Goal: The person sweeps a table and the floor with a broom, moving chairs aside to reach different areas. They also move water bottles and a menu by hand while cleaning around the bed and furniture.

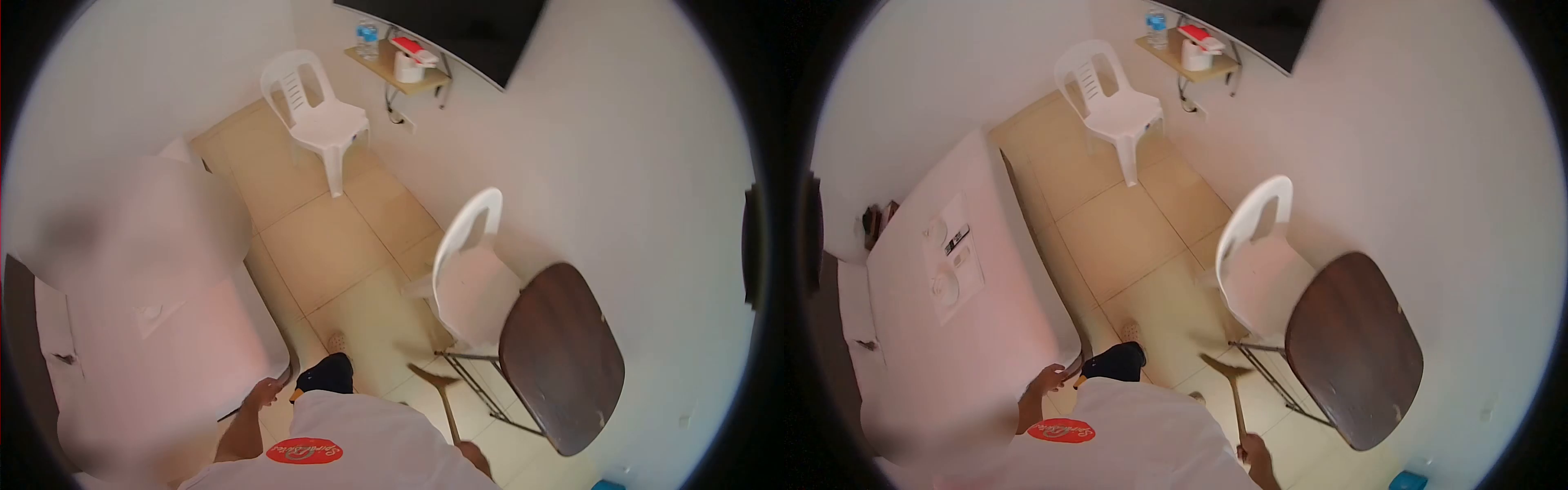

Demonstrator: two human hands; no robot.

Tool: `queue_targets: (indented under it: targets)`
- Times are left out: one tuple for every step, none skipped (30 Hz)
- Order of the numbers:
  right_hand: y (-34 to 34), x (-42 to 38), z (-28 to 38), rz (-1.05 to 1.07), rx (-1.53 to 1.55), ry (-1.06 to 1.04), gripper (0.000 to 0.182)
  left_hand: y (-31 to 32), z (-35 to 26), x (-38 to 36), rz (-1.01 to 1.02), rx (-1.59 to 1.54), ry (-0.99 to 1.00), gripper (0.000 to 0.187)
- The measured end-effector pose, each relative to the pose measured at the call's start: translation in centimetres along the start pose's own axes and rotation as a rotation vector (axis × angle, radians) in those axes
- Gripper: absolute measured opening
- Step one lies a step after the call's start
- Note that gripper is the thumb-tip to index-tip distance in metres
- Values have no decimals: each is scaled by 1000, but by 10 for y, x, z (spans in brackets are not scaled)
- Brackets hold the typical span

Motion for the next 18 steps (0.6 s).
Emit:
queue_targets:
  targets:
    - [11, 19, 40, -21, 21, 42, 24, -8, 8, 8, 8, -72, -69, 47]
    - [22, 38, 81, -43, 43, 83, 23, -21, 13, 13, -5, -139, -88, 46]
    - [38, 52, 129, -139, 175, 261, 22, -46, -2, 19, -36, -201, -94, 46]
    - [55, 59, 181, -96, 142, 227, 22, -71, -19, 25, -70, -266, -95, 46]
    - [69, 62, 223, -53, 113, 195, 22, -92, -42, 26, -81, -294, -41, 46]
    - [83, 80, 259, -7, 78, 155, 22, -117, -65, 31, -93, -317, 13, 46]
    - [95, 98, 289, 38, 46, 123, 21, -139, -85, 35, -100, -334, 63, 46]
    - [112, 105, 323, 75, 64, 111, 23, -162, -100, 47, -127, -314, 128, 47]
    - [126, 112, 357, 109, 84, 101, 25, -181, -116, 64, -149, -292, 195, 48]
    - [141, 117, 386, 133, 88, 61, 26, -197, -135, 78, -168, -270, 263, 50]
    - [158, 121, 416, 152, 90, 19, 28, -215, -157, 87, -224, -174, 318, 52]
    - [172, 122, 445, 170, 88, -21, 30, -228, -180, 93, -278, -82, 372, 54]
    - [189, 117, 478, 189, 81, -26, 32, -240, -205, 100, -334, 10, 425, 56]
    - [208, 105, 513, 212, 77, -31, 34, -248, -241, 101, -401, 124, 574, 61]
    - [227, 97, 546, 240, 78, -42, 35, -255, -282, 99, -473, 245, 725, 65]
    - [244, 94, 574, 269, 68, -45, 36, -267, -328, 86, -421, 259, 751, 69]
    - [257, 93, 605, 297, 60, -50, 36, -281, -378, 70, -370, 275, 778, 72]
    - [266, 96, 633, 323, 50, -61, 37, -290, -417, 66, -405, 349, 886, 76]
Point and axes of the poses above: each hand's wrist, its own x-axis towards the middle knuckle, its own y-axis out of the palm, z = x × y, the point moved 7 cm from there along x, towards the middle knuckle, and after that the axes turned 10 degrees about x, right-handed, at the moved point
